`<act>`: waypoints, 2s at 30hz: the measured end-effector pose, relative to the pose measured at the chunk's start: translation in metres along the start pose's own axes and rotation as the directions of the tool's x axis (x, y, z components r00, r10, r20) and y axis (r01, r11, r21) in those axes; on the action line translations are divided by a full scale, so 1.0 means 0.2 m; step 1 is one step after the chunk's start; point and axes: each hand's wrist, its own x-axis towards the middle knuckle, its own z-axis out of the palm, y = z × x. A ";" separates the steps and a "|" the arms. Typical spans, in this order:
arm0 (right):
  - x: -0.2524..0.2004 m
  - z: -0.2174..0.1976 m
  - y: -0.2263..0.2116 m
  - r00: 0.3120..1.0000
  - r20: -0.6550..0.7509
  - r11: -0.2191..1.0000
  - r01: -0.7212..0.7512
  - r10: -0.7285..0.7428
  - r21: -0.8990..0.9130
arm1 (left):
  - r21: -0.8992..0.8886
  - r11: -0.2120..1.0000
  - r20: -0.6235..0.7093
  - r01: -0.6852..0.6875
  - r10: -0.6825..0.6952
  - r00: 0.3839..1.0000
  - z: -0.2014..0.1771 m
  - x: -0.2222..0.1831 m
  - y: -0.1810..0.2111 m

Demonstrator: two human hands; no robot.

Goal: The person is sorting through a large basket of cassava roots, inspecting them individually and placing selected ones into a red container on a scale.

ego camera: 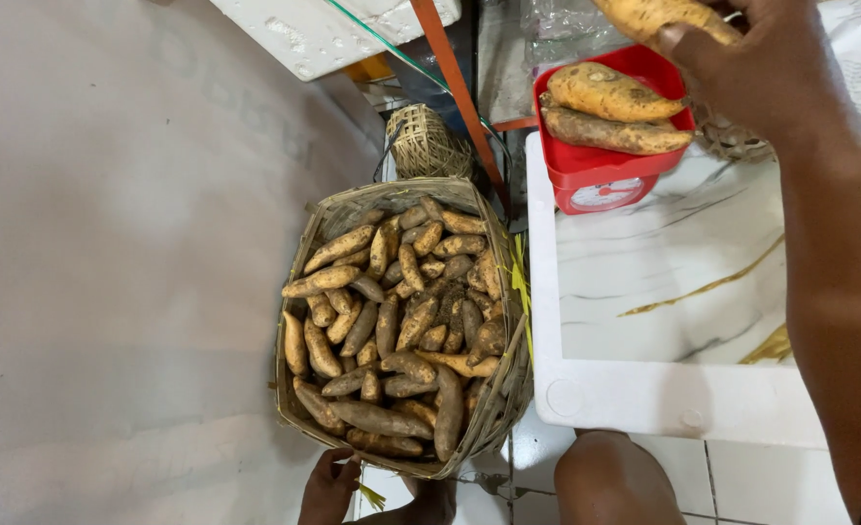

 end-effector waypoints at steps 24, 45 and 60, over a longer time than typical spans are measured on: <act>-0.05 0.15 0.24 0.634 0.300 0.396 0.717 -0.712 -0.574 | -0.066 0.997 0.006 -0.040 0.040 0.999 0.00 0.01 -0.04; -0.16 0.13 0.26 0.744 0.273 0.484 0.622 -0.609 -0.616 | -0.036 0.999 -0.010 -0.007 0.007 1.000 0.00 0.00 -0.01; -0.20 0.07 0.24 0.740 0.210 0.531 0.621 -0.638 -0.577 | 0.012 0.999 0.002 0.032 -0.032 0.999 -0.01 -0.08 0.08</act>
